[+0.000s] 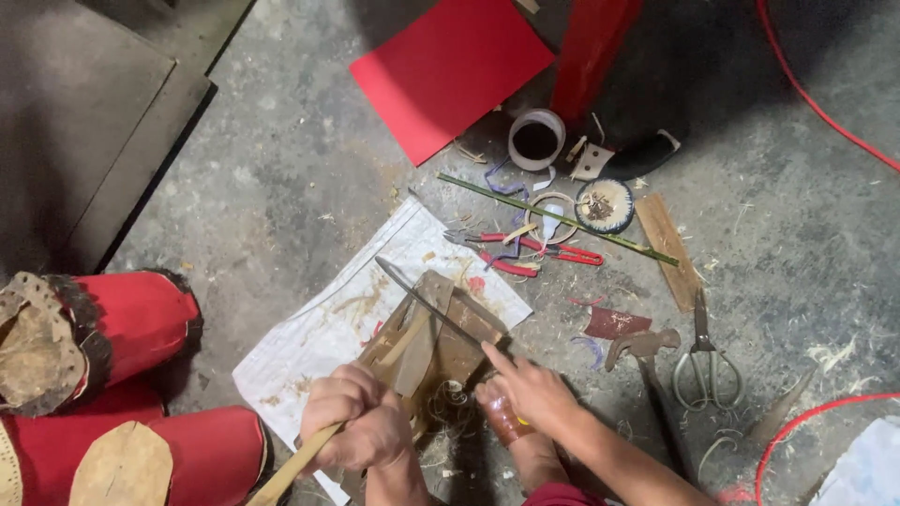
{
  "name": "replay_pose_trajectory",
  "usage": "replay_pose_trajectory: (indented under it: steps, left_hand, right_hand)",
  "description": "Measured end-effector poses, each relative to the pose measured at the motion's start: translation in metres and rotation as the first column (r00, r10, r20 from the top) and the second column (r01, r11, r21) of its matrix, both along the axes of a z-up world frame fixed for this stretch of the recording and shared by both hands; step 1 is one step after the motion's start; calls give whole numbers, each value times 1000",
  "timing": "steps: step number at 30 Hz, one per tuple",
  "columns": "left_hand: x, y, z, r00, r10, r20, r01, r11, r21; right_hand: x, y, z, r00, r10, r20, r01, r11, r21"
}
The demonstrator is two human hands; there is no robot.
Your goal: Shaving a bamboo stick with a sickle and bending it into a hoop for instrument repair.
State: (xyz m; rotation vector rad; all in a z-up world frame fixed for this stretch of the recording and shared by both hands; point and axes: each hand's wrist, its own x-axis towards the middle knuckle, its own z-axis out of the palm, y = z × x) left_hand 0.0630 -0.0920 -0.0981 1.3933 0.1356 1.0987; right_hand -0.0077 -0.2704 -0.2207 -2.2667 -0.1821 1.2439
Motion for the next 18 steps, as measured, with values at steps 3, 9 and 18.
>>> replay_pose_trajectory:
  steps: [3, 9, 18]
  left_hand:
    - [6, 4, -3, 1000, -12, 15, 11, 1000, 21]
    - [12, -1, 11, 997, 57, -55, -58, 998, -18]
    - [5, 15, 0, 1000, 10, -5, -10, 999, -30]
  right_hand:
    - [-29, -3, -26, 957, 36, 287, -63, 995, 83]
    - [-9, -6, -32, 974, 64, 216, -73, 997, 33]
    - [5, -32, 8, 906, -411, -99, 421, 897, 136]
